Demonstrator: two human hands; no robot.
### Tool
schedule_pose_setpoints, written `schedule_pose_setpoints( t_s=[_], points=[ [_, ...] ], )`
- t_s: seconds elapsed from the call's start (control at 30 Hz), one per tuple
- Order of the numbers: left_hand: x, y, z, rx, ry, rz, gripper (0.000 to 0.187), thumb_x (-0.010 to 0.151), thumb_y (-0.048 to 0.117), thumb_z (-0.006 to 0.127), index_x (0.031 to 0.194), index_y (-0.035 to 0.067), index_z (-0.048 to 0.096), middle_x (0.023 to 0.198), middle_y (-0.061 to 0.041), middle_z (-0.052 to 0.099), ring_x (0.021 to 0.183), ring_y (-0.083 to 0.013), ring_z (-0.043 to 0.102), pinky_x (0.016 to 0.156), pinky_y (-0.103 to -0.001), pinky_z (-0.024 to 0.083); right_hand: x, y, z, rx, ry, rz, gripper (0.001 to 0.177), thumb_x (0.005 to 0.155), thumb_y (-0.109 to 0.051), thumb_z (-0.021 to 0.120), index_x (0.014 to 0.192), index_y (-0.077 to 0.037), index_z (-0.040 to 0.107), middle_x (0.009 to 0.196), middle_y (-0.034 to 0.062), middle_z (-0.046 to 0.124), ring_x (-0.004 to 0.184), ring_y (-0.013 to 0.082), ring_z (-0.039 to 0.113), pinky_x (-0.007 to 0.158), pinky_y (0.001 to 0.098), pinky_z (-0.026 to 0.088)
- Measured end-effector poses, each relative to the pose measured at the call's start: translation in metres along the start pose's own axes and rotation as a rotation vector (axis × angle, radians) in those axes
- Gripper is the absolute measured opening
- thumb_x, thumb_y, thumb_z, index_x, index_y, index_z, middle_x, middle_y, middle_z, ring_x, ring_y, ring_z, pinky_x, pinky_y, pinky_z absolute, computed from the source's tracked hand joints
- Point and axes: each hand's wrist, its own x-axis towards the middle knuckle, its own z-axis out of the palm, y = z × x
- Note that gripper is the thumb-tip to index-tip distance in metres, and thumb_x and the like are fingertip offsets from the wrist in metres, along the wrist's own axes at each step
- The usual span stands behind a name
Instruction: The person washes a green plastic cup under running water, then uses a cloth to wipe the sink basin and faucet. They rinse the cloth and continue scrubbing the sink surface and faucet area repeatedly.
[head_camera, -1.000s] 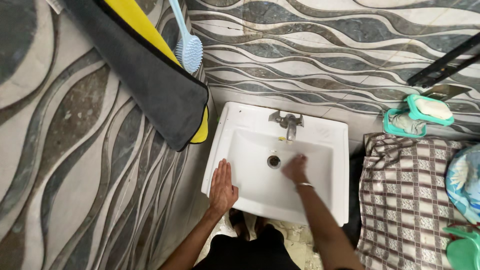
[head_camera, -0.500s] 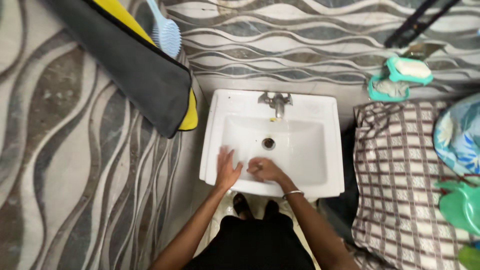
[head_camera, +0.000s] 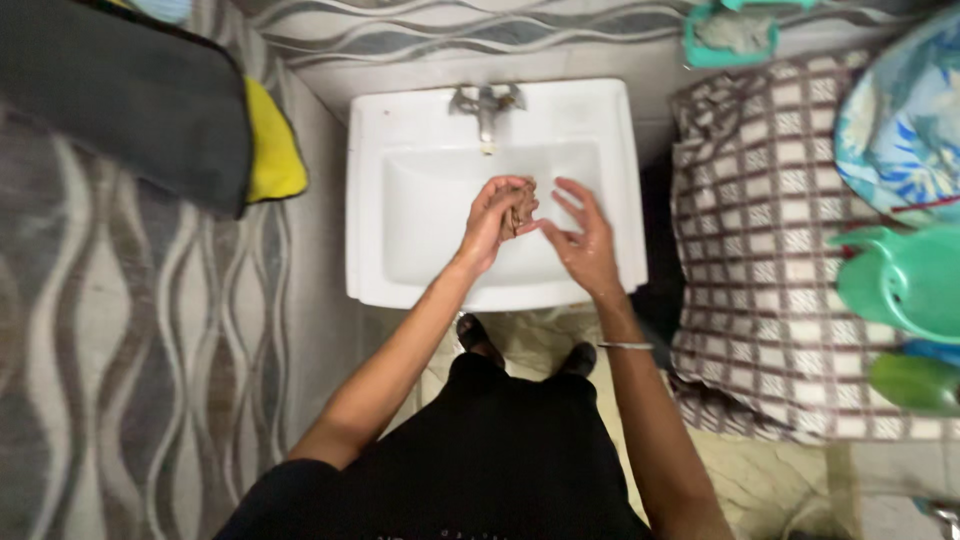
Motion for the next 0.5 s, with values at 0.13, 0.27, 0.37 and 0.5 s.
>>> schedule_pose_setpoints(
  t_s=[0.13, 0.27, 0.37, 0.5],
  points=[
    [-0.022, 0.01, 0.083, -0.052, -0.166, -0.036, 0.017, 0.102, 0.018, 0.057, 0.115, 0.007, 0.06, 0.123, -0.011, 0.065, 0.109, -0.0259, 0.07, 0.087, -0.046, 0.064, -0.045, -0.053, -0.079, -0.04, 0.183, -0.153, 0.055, 0.099, 0.002, 0.071, 0.148, -0.005, 0.047, 0.151, 0.0117, 0.053, 0.141, 0.0261, 0.057, 0.102, 0.034, 0.059],
    [-0.038, -0.003, 0.169, -0.124, -0.355, -0.038, 0.018, 0.105, 0.02, 0.057, 0.116, 0.005, 0.06, 0.125, -0.011, 0.063, 0.113, -0.0274, 0.07, 0.089, -0.047, 0.064, -0.113, -0.096, -0.188, -0.394, 0.475, -0.33, 0.045, 0.106, 0.002, 0.078, 0.144, -0.002, 0.055, 0.143, 0.0124, 0.059, 0.134, 0.0231, 0.06, 0.106, 0.0334, 0.06],
    [-0.043, -0.033, 0.227, -0.158, -0.458, -0.063, 0.018, 0.106, 0.02, 0.056, 0.117, 0.006, 0.06, 0.125, -0.011, 0.063, 0.114, -0.0273, 0.07, 0.089, -0.047, 0.063, -0.174, -0.123, -0.273, -0.742, 0.738, -0.347, 0.038, 0.099, 0.004, 0.08, 0.132, 0.0, 0.061, 0.13, 0.0113, 0.061, 0.116, 0.0215, 0.061, 0.092, 0.0313, 0.056],
    [-0.043, -0.084, 0.286, -0.175, -0.496, -0.138, 0.018, 0.107, 0.019, 0.056, 0.119, 0.006, 0.06, 0.123, -0.01, 0.062, 0.112, -0.0237, 0.069, 0.089, -0.048, 0.064, -0.233, -0.137, -0.34, -1.167, 0.814, -0.267, 0.041, 0.085, 0.003, 0.091, 0.118, 0.003, 0.065, 0.114, 0.0159, 0.059, 0.104, 0.0303, 0.059, 0.083, 0.0382, 0.05]
  ],
)
